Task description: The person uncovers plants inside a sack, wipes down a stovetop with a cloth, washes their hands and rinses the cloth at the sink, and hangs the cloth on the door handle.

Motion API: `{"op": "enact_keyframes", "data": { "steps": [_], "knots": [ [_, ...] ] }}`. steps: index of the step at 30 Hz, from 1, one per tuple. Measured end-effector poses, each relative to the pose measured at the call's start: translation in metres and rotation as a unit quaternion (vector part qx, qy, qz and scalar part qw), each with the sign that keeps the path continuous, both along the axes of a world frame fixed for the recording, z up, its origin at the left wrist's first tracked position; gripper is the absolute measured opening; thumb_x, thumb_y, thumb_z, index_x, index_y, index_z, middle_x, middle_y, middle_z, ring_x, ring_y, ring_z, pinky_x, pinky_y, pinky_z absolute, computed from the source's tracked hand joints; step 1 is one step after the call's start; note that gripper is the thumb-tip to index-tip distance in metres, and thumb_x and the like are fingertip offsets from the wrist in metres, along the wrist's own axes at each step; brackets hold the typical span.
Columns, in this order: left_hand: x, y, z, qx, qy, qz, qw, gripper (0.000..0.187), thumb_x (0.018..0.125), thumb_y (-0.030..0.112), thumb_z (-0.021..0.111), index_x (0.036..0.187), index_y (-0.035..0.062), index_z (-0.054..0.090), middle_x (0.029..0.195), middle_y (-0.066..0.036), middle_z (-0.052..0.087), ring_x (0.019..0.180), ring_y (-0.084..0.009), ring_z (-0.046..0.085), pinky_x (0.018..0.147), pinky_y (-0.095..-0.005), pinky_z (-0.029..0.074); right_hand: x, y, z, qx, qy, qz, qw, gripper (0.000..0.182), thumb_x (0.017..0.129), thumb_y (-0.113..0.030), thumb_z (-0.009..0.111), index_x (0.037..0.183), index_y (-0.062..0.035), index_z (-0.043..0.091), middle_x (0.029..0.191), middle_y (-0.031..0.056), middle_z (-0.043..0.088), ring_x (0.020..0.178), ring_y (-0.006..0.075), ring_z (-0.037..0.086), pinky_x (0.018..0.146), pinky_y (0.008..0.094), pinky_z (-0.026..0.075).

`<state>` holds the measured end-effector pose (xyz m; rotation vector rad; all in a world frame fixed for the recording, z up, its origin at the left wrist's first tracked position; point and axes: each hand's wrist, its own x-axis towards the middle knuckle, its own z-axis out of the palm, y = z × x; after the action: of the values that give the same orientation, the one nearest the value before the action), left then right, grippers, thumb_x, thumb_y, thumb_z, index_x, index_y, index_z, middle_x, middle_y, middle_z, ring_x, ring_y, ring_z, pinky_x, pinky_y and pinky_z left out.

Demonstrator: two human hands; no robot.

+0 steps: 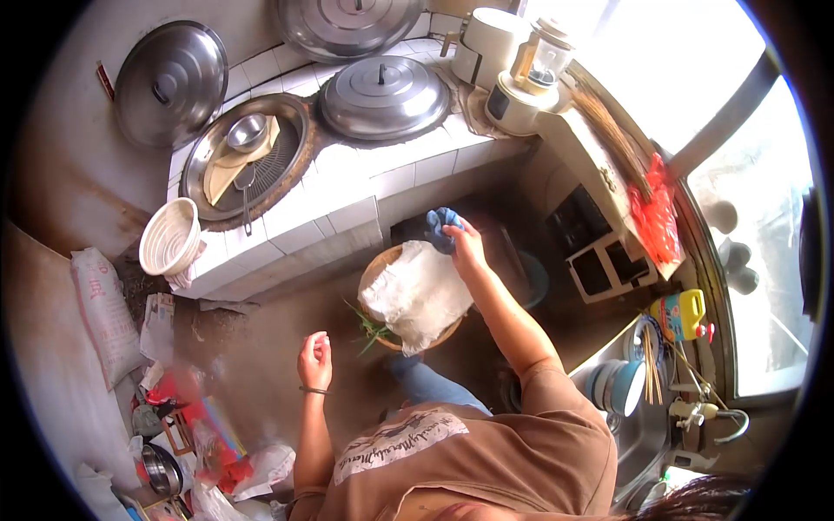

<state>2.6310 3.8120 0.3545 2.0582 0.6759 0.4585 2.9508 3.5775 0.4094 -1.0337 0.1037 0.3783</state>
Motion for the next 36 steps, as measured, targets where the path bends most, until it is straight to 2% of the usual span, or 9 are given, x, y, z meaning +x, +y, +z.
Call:
{"op": "enact_keyframes", "data": {
  "steps": [8, 10, 12, 13, 16, 19, 24, 32, 36],
  "knots": [
    [0.176, 0.132, -0.005, 0.324, 0.040, -0.057, 0.943, 0.031, 0.084, 0.015, 0.062, 0.114, 0.0062, 0.057, 0.113, -0.012, 0.056, 0.105, -0.0323, 0.055, 0.087, -0.0416, 0.046, 0.259, 0.065, -0.059, -0.299, -0.094, -0.154, 0.937, 0.036, 0.082, 0.007, 0.053, 0.117, 0.0003, 0.060, 0.098, 0.0071, 0.065, 0.086, 0.0148, 0.063, 0.076, 0.0275, 0.052],
    [0.218, 0.168, -0.026, 0.376, 0.045, -0.094, 0.921, 0.039, 0.084, 0.014, 0.061, 0.121, 0.0062, 0.054, 0.120, -0.013, 0.054, 0.111, -0.0326, 0.053, 0.092, -0.0429, 0.043, 0.322, 0.068, -0.089, -0.337, -0.128, -0.199, 0.911, 0.037, 0.082, -0.002, 0.057, 0.119, 0.0020, 0.058, 0.097, 0.0104, 0.066, 0.084, 0.0212, 0.065, 0.077, 0.0308, 0.052],
    [0.259, 0.198, -0.035, 0.449, 0.061, -0.110, 0.885, 0.047, 0.085, 0.018, 0.060, 0.129, 0.0078, 0.049, 0.128, -0.012, 0.050, 0.118, -0.0312, 0.049, 0.096, -0.0423, 0.041, 0.366, 0.066, -0.108, -0.541, -0.226, -0.197, 0.786, 0.042, 0.081, -0.013, 0.059, 0.120, 0.0032, 0.056, 0.109, 0.0191, 0.063, 0.098, 0.0315, 0.063, 0.089, 0.0366, 0.049],
    [0.277, 0.210, -0.039, 0.472, 0.080, -0.113, 0.870, 0.052, 0.085, 0.021, 0.060, 0.133, 0.0069, 0.046, 0.132, -0.012, 0.047, 0.122, -0.0303, 0.046, 0.099, -0.0414, 0.038, 0.367, 0.073, -0.108, -0.559, -0.260, -0.205, 0.760, 0.050, 0.080, -0.018, 0.061, 0.124, 0.0030, 0.052, 0.137, 0.0270, 0.042, 0.126, 0.0368, 0.042, 0.106, 0.0423, 0.034],
    [0.307, 0.237, -0.051, 0.508, 0.061, -0.140, 0.848, 0.049, 0.090, 0.027, 0.045, 0.134, 0.0047, 0.046, 0.133, -0.013, 0.047, 0.123, -0.0302, 0.046, 0.100, -0.0434, 0.036, 0.362, 0.074, -0.125, -0.735, -0.377, -0.119, 0.551, 0.051, 0.085, -0.027, 0.060, 0.126, 0.0020, 0.051, 0.142, 0.0198, 0.040, 0.131, 0.0322, 0.039, 0.108, 0.0440, 0.032],
    [0.305, 0.239, -0.055, 0.512, 0.068, -0.147, 0.844, 0.049, 0.091, 0.029, 0.036, 0.132, 0.0039, 0.048, 0.134, -0.013, 0.047, 0.124, -0.0301, 0.047, 0.100, -0.0433, 0.038, 0.339, 0.104, -0.135, -0.700, -0.391, -0.148, 0.579, 0.046, 0.088, -0.024, 0.055, 0.126, 0.0016, 0.052, 0.141, 0.0169, 0.043, 0.133, 0.0307, 0.037, 0.109, 0.0441, 0.030],
    [0.312, 0.240, -0.052, 0.505, 0.076, -0.141, 0.848, 0.049, 0.092, 0.027, 0.034, 0.132, 0.0038, 0.048, 0.134, -0.013, 0.047, 0.125, -0.0299, 0.046, 0.097, -0.0431, 0.040, 0.211, 0.194, -0.108, -0.612, -0.472, -0.002, 0.635, 0.041, 0.081, -0.003, 0.055, 0.122, 0.0017, 0.055, 0.136, 0.0164, 0.048, 0.129, 0.0321, 0.043, 0.107, 0.0430, 0.035],
    [0.309, 0.244, -0.055, 0.492, 0.114, -0.144, 0.851, 0.053, 0.093, 0.031, 0.030, 0.136, 0.0037, 0.045, 0.141, -0.012, 0.043, 0.129, -0.0271, 0.043, 0.099, -0.0404, 0.036, 0.283, 0.158, -0.123, -0.656, -0.417, -0.108, 0.620, 0.039, 0.078, 0.002, 0.052, 0.115, -0.0015, 0.060, 0.133, 0.0129, 0.052, 0.124, 0.0312, 0.048, 0.102, 0.0397, 0.040],
    [0.308, 0.245, -0.055, 0.489, 0.125, -0.142, 0.851, 0.054, 0.092, 0.032, 0.033, 0.137, 0.0046, 0.043, 0.143, -0.012, 0.041, 0.131, -0.0263, 0.042, 0.099, -0.0403, 0.034, 0.209, 0.240, -0.122, -0.533, -0.475, 0.001, 0.700, 0.047, 0.071, 0.011, 0.050, 0.115, -0.0016, 0.062, 0.129, 0.0135, 0.056, 0.125, 0.0298, 0.048, 0.104, 0.0377, 0.040]
  ]
}}
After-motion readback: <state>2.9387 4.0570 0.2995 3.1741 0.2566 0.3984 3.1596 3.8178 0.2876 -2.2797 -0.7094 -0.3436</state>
